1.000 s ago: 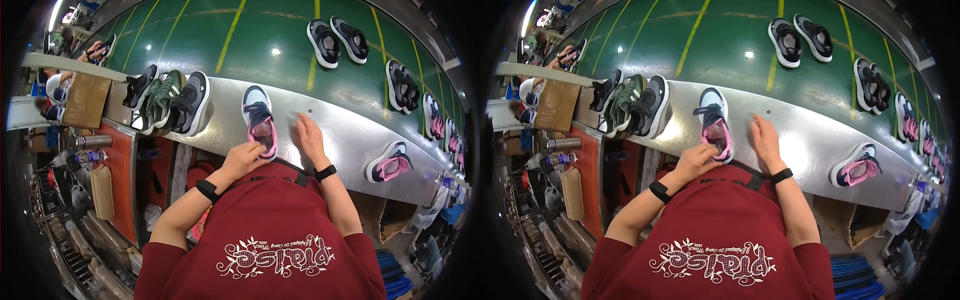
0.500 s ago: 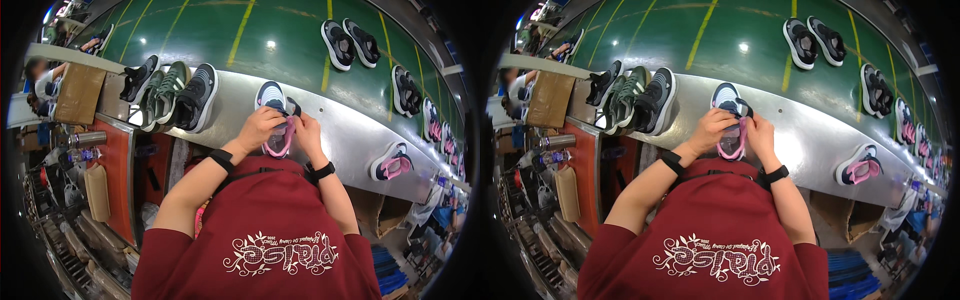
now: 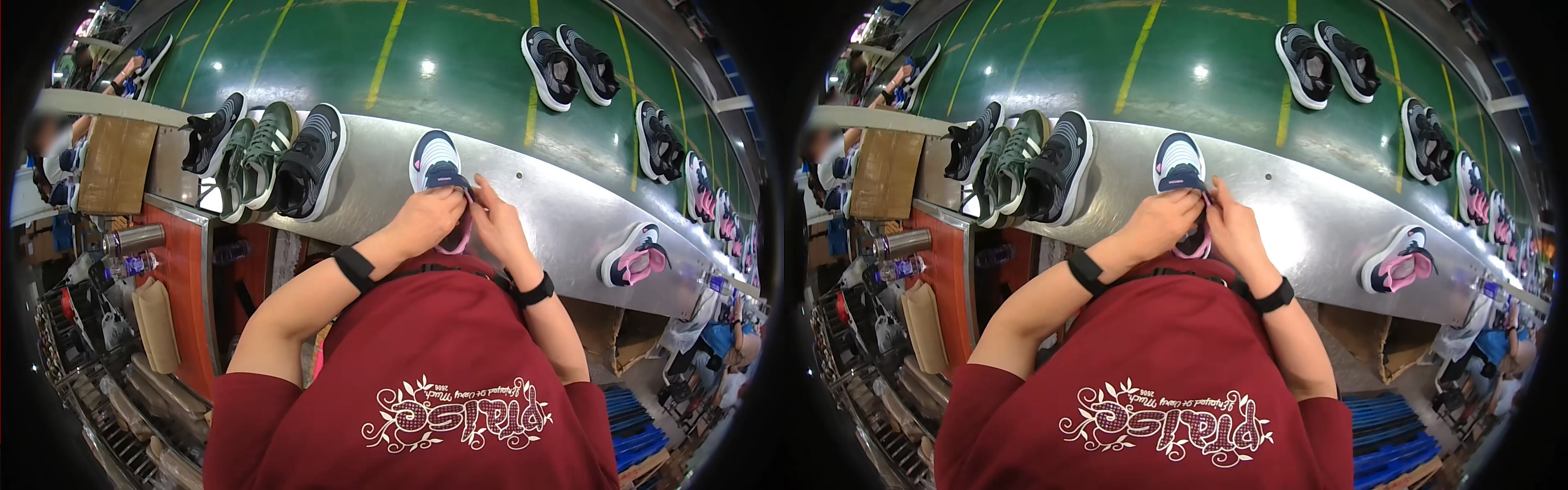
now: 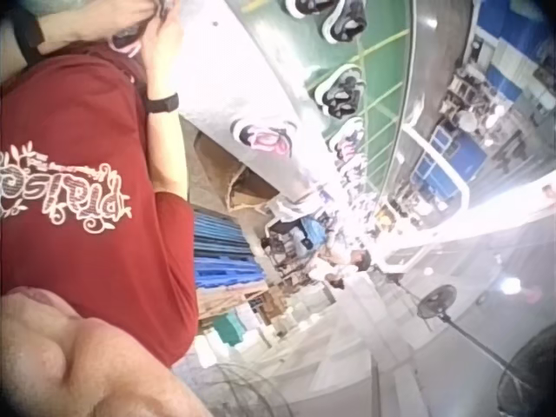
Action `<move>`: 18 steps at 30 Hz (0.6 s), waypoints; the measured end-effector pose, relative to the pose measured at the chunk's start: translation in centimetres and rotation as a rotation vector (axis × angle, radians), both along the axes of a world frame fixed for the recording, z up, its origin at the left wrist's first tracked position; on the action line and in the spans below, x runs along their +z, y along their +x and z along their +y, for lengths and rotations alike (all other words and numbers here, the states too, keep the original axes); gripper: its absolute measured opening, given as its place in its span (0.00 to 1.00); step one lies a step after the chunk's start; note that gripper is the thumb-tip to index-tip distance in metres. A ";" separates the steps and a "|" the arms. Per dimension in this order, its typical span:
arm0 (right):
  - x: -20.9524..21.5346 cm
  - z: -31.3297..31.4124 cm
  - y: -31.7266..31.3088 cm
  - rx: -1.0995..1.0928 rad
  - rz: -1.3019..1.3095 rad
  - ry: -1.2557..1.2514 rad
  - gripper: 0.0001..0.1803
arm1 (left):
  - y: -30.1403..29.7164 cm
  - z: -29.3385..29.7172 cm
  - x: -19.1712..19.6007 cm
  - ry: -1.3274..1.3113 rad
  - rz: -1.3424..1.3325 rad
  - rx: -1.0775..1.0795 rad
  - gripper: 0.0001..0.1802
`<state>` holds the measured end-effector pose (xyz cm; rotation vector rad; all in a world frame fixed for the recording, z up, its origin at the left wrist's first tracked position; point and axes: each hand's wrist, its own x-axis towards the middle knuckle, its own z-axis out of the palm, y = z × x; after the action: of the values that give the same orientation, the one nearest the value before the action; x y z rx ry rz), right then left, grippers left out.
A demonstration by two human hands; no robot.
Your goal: The recorder sorts through shoes on a conveyor belt and then sits down to lace up a pair of green sneakers.
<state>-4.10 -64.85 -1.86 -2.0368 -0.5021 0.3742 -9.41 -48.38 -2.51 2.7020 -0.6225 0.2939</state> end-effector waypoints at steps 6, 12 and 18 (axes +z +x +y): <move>3.2 1.0 -1.7 0.188 -0.047 -0.085 0.10 | -2.7 3.0 3.1 -0.471 0.048 0.512 0.15; -0.1 4.3 -1.9 0.522 -0.131 -0.577 0.22 | 0.9 4.1 3.3 -0.818 0.650 0.603 0.23; -1.7 2.1 -1.2 0.400 -0.002 -0.359 0.22 | 1.7 3.5 2.1 -1.220 0.873 0.618 0.15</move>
<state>-5.29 -62.72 -3.57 -2.2741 -0.9003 0.7461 -7.75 -44.91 -0.43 1.4764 0.5288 -0.2951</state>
